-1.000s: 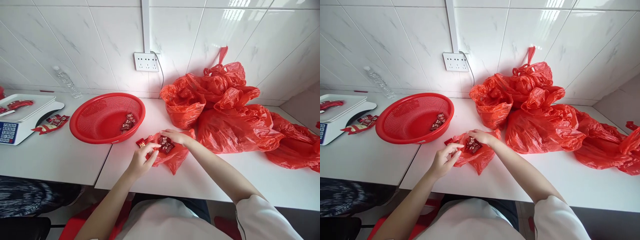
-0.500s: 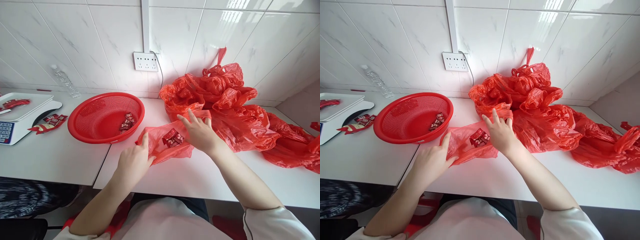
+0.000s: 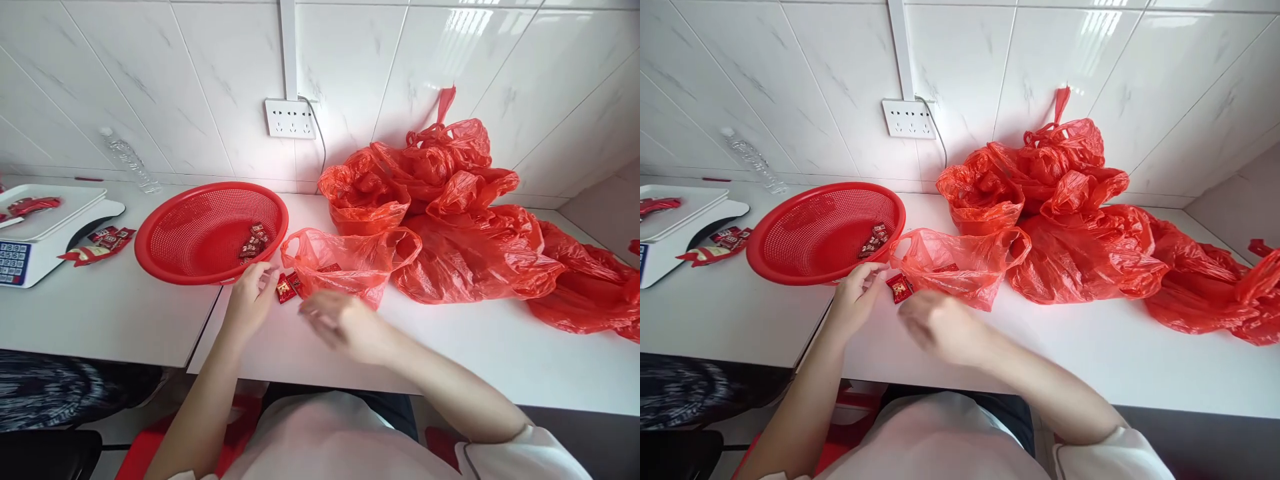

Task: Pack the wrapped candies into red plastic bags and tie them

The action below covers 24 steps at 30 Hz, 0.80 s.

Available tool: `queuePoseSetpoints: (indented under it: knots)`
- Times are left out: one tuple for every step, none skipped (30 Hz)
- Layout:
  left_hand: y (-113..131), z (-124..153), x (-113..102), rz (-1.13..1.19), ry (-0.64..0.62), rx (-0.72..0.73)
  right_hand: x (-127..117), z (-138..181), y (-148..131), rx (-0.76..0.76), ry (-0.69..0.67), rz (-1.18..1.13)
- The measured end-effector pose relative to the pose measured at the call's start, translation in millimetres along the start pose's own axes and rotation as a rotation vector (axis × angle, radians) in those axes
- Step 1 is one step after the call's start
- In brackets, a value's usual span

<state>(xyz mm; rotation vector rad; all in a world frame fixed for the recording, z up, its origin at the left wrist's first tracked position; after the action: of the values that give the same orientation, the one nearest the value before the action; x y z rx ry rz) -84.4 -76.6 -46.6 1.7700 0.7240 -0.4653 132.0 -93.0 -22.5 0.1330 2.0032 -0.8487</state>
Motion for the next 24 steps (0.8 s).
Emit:
queuePoseSetpoints:
  knots:
    - [-3.2, 1.2, 0.3, -0.003, -0.008, -0.024, 23.1, -7.9, -4.0, -0.024, -0.045, -0.035]
    - [-5.0, 2.1, 0.0, -0.014, -0.008, -0.036, 46.0, -17.8, -4.5, -0.019, -0.06, -0.018]
    - [-5.6, 2.8, -0.9, -0.031, -0.004, -0.041, 67.5, -29.1, -1.5, 0.024, -0.055, 0.044]
    - [-5.3, 3.4, -2.4, -0.049, 0.0, -0.044, 86.7, -40.8, 4.5, 0.119, -0.047, 0.121]
    - [-4.6, 3.9, -4.3, -0.064, -0.001, -0.05, 102.8, -51.9, 12.5, 0.239, -0.049, 0.197]
    - [-3.8, 4.4, -6.4, -0.073, -0.011, -0.059, 115.6, -61.7, 21.0, 0.346, -0.065, 0.262]
    - [-3.3, 5.0, -8.7, -0.076, -0.026, -0.072, 125.2, -69.4, 29.1, 0.439, -0.086, 0.315]
    - [-3.2, 5.5, -10.9, -0.075, -0.042, -0.085, 131.9, -74.8, 36.0, 0.502, -0.11, 0.355]
    - [-3.7, 6.1, -12.9, -0.073, -0.054, -0.098, 136.3, -77.9, 41.1, 0.529, -0.135, 0.383]
    - [-4.7, 6.5, -14.6, -0.072, -0.063, -0.109, 138.6, -78.9, 44.5, 0.525, -0.152, 0.409]
    - [-6.3, 6.7, -15.9, -0.074, -0.069, -0.119, 139.6, -78.0, 46.3, 0.493, -0.162, 0.434]
    - [-8.3, 6.8, -16.7, -0.081, -0.074, -0.128, 139.4, -75.8, 46.7, 0.437, -0.164, 0.463]
    - [-10.3, 6.7, -17.0, -0.09, -0.074, -0.138, 138.4, -72.6, 46.1, 0.369, -0.161, 0.493]
    - [-12.2, 6.5, -17.0, -0.099, -0.074, -0.148, 136.8, -68.8, 44.8, 0.29, -0.158, 0.521]
    - [-13.7, 6.1, -16.6, -0.105, -0.073, -0.156, 134.9, -64.5, 42.9, 0.207, -0.158, 0.544]
    - [-14.7, 5.6, -16.1, -0.108, -0.073, -0.159, 132.6, -59.7, 40.6, 0.124, -0.163, 0.556]
    - [-15.1, 5.1, -15.7, -0.108, -0.072, -0.159, 129.7, -54.5, 37.9, 0.05, -0.175, 0.557]
    - [-15.0, 4.6, -15.4, -0.106, -0.073, -0.155, 125.9, -48.9, 34.9, -0.009, -0.192, 0.545]
    - [-14.5, 4.1, -15.4, -0.103, -0.071, -0.15, 120.9, -42.9, 31.7, -0.053, -0.211, 0.518]
    - [-13.9, 3.5, -15.5, -0.097, -0.069, -0.145, 114.0, -36.8, 28.2, -0.082, -0.225, 0.471]
    - [-13.5, 2.9, -15.7, -0.087, -0.063, -0.144, 104.7, -30.8, 24.7, -0.096, -0.227, 0.402]
    - [-13.2, 2.2, -15.7, -0.071, -0.058, -0.148, 92.8, -25.5, 21.4, -0.099, -0.216, 0.314]
    - [-13.3, 1.3, -15.1, -0.051, -0.058, -0.155, 78.2, -21.1, 18.7, -0.096, -0.186, 0.216]
    - [-13.5, 0.1, -13.7, -0.028, -0.064, -0.162, 61.3, -18.2, 17.0, -0.088, -0.138, 0.121]
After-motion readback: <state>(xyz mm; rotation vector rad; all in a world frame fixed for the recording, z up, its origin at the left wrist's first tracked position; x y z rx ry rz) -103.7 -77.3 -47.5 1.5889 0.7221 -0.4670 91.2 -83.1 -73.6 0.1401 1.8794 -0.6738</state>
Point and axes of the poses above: each hand's wrist, its own z-axis away from the middle knuckle, its own x-axis out of the palm, y = z × x, the point moved 1 cm from there along -z, towards the middle knuckle, and after that the axes turned 3 degrees about z, right-handed, at the moved point
